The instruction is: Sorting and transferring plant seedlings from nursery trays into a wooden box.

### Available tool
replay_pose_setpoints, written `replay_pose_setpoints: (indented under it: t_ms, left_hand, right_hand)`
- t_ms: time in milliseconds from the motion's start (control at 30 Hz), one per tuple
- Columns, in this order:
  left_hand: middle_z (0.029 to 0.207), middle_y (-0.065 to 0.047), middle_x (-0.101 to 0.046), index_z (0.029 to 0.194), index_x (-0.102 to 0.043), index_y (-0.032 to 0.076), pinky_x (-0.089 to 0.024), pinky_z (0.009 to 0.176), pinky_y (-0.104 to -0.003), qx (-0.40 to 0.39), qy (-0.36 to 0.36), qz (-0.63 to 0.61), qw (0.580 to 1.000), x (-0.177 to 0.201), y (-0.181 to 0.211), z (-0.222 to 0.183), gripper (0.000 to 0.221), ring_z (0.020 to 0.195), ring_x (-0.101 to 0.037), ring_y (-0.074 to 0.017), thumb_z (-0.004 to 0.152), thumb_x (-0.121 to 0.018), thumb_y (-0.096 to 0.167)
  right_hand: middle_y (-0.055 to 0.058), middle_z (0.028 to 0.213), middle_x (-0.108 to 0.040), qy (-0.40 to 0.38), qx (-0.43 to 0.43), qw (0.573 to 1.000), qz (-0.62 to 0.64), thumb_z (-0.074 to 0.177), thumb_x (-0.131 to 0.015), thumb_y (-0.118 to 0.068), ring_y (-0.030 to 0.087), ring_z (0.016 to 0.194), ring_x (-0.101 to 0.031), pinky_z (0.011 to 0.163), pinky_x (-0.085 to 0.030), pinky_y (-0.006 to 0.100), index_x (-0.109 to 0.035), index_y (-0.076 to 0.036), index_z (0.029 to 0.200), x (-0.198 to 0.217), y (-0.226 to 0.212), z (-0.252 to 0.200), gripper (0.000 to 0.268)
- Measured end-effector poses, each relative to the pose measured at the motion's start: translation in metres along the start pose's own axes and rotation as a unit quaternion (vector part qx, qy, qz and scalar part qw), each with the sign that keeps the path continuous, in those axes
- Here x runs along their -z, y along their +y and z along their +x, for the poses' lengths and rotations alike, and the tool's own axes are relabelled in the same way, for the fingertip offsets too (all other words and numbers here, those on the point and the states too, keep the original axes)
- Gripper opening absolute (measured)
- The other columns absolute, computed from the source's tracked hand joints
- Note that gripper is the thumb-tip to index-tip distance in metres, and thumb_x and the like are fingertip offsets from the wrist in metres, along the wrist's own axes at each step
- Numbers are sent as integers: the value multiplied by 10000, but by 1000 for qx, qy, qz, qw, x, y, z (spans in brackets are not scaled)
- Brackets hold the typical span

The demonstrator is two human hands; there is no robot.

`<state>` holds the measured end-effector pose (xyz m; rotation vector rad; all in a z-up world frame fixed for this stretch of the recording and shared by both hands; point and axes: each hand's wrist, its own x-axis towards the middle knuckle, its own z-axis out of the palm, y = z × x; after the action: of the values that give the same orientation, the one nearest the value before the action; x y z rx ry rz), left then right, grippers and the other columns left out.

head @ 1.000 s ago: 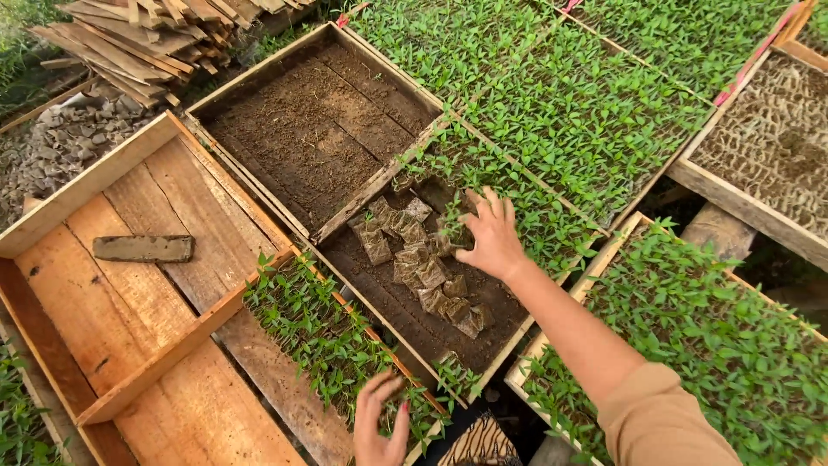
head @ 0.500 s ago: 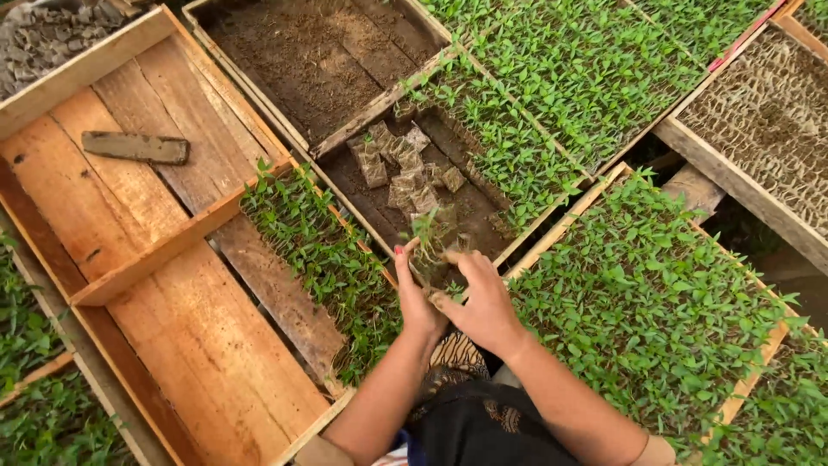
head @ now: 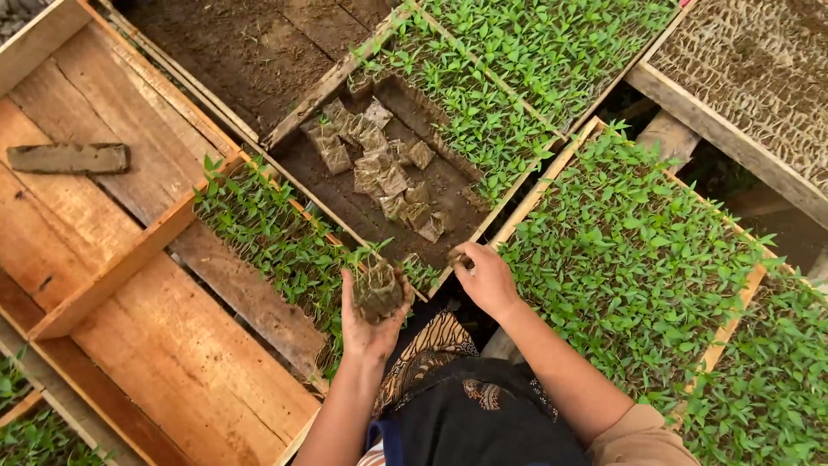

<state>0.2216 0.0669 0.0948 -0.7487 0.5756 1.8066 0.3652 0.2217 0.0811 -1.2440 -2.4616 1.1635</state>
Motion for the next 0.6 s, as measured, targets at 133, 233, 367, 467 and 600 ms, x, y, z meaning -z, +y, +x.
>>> replay_pose_setpoints:
  t_ms: [133,233,367,467,600]
  left_hand:
    - [1118,-166,-519,1179,-471,-21,-494,951,-372,24,-3,31,999,11,5,-7,810,1074,-545,-280,801,-613,681]
    - [1154,-144,-476,1244,-427,-1,-456,981,-363,34,-19,64,997,17,6,-15,838,1113,-513,-257,814,-545,709]
    - [1132,-182,-580,1308,-441,9,-543,881,-338,52,-24,42,997,12,6,-26,863,952,-594,-249,726,-679,600]
    - [1174,-200,-585,1325,-435,21,-529,911,-340,63,4,30,998,14,7,-27,858,985,-594,-253,728,-681,586]
    - [1148,-219,-601,1225,-519,10,-538,896,-361,63,-19,38,997,22,6,-24,728,958,-607,-273,787,-647,578]
  right_hand:
    - [118,1043,-641,16,-28,993,-115,910,-605,-127,295,1077,-606,902,-524,455,-626,-70,1182,-5,61,43,278]
    - [75,1015,-658,76,-53,984,-155,916,-619,-137,250,1067,-620,910,-517,412,-675,-104,1135,9,78,62,229]
    - [62,981,-653,205,-1,973,-106,935,-597,-85,249,991,-572,852,-530,416,-669,-101,1060,35,73,81,145]
    - [31,926,-604,220,73,963,-135,922,-648,-118,218,930,-528,845,-508,377,-669,-128,1077,45,78,114,157]
    - [31,865,-584,-41,87,963,-250,935,-633,-146,263,939,-571,653,-577,409,-716,-169,1120,46,85,176,204]
